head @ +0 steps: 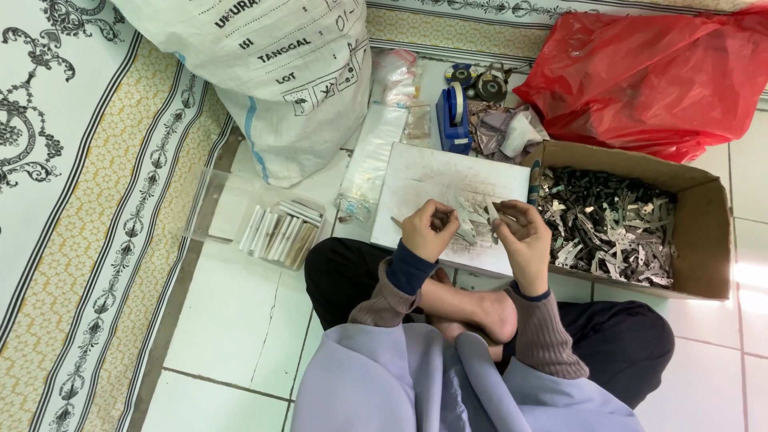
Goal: The person sits on the floor and packs small metal clips into clear plastic bags. They pick clips from a cardboard box, place them into a bag, and seal it using a handheld heat sealer. The sealed bag is then placed into a clear plastic container.
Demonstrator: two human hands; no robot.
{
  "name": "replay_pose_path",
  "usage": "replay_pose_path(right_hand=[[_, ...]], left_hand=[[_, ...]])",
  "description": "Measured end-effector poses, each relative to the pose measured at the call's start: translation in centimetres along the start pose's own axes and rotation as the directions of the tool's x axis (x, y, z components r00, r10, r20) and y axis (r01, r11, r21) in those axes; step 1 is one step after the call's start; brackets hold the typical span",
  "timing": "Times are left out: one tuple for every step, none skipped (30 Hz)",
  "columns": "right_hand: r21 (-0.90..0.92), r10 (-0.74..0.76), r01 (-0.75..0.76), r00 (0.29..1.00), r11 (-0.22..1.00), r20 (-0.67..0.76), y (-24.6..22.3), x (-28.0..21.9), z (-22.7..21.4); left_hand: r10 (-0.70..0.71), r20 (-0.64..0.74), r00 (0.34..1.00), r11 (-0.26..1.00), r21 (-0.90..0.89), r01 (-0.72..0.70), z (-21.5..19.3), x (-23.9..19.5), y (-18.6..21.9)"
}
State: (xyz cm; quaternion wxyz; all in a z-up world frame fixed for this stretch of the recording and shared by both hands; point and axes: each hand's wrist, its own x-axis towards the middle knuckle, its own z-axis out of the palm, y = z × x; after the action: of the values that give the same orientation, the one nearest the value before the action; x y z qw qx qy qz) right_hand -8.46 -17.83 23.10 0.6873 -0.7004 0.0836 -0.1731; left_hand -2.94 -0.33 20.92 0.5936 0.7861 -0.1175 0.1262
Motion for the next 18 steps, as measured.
replay_pose_path(right_hand=[[-0.001, -0.001, 0.001, 1.000, 1.000, -0.003, -1.5, -0.1, 0.2], [-0.039, 0.027, -0.025, 0.999, 0.999, 0.036, -3.0, -0.2, 0.4], [-0.077, 0.055, -0.049, 0.996, 0.996, 0.075, -4.6, -0.3, 0.6], [-0.077, 0.053, -0.048, 0.996, 0.996, 0.072, -5.0, -0.1, 0.8], [-0.236, 0.040, -0.017, 0.995, 0.972, 0.090, -5.5, 0.2, 0.9], [-0.387, 0.029, 0.016, 0.994, 0.922, 0.110, -6.0, 0.4, 1.1], [-0.387, 0.028, 0.018, 0.993, 0.922, 0.111, -5.7, 0.7, 1.4], [-0.461, 0.035, 0.040, 0.988, 0.886, 0.153, -5.5, 1.0, 1.7], [-0.531, 0.046, 0.064, 0.981, 0.845, 0.190, -5.2, 1.2, 1.9], [-0.531, 0.045, 0.063, 0.981, 0.845, 0.189, -6.1, 1.2, 2.5], [-0.547, -0.017, 0.141, 0.974, 0.825, 0.225, -6.9, 1.2, 3.1], [-0.560, -0.078, 0.217, 0.962, 0.800, 0.263, -7.8, 1.3, 3.7], [-0.559, -0.078, 0.218, 0.962, 0.800, 0.262, -8.8, 1.0, 4.1], [-0.523, -0.110, 0.243, 0.956, 0.817, 0.273, -9.7, 0.7, 4.6], [-0.486, -0.140, 0.268, 0.949, 0.832, 0.283, -10.7, 0.4, 5.0], [-0.486, -0.139, 0.268, 0.949, 0.832, 0.284, -9.9, 0.4, 4.7], [-0.447, -0.164, 0.258, 0.957, 0.856, 0.238, -9.2, 0.5, 4.3], [-0.407, -0.186, 0.250, 0.964, 0.879, 0.190, -8.4, 0.6, 3.9]], left_hand=[[0.001, 0.003, 1.000, 1.000, -0.002, -0.001, 0.4, -0.3, 0.0], [0.022, 0.013, 1.000, 1.000, 0.011, -0.022, 0.8, -0.6, 0.0], [0.044, 0.022, 0.999, 0.999, 0.023, -0.044, 1.2, -0.9, -0.1], [0.046, 0.024, 0.999, 0.999, 0.021, -0.046, 1.6, -1.2, 0.0], [0.058, 0.015, 0.998, 0.998, 0.032, -0.059, 2.0, -1.5, 0.1], [0.070, 0.005, 0.998, 0.997, 0.043, -0.070, 2.4, -1.8, 0.1], [0.071, 0.004, 0.997, 0.997, 0.043, -0.071, 2.2, -1.9, 0.9], [0.080, 0.018, 0.997, 0.996, 0.046, -0.080, 2.0, -2.1, 1.6], [0.088, 0.035, 0.995, 0.995, 0.048, -0.090, 1.8, -2.2, 2.3], [0.089, 0.036, 0.995, 0.995, 0.048, -0.091, 2.2, -2.5, 1.9], [0.092, 0.033, 0.995, 0.994, 0.057, -0.093, 2.6, -2.7, 1.6], [0.094, 0.029, 0.995, 0.993, 0.065, -0.096, 3.1, -3.0, 1.2], [0.095, 0.029, 0.995, 0.993, 0.065, -0.097, 2.9, -2.8, 1.2], [0.075, 0.033, 0.997, 0.996, 0.036, -0.076, 2.8, -2.7, 1.3], [0.054, 0.037, 0.998, 0.998, 0.008, -0.054, 2.6, -2.6, 1.3], [0.053, 0.036, 0.998, 0.999, 0.009, -0.053, 2.7, -2.5, 0.4], [0.014, 0.003, 1.000, 1.000, -0.019, -0.014, 2.7, -2.3, -0.4], [-0.025, -0.029, 0.999, 0.999, -0.048, 0.024, 2.7, -2.2, -1.3]])
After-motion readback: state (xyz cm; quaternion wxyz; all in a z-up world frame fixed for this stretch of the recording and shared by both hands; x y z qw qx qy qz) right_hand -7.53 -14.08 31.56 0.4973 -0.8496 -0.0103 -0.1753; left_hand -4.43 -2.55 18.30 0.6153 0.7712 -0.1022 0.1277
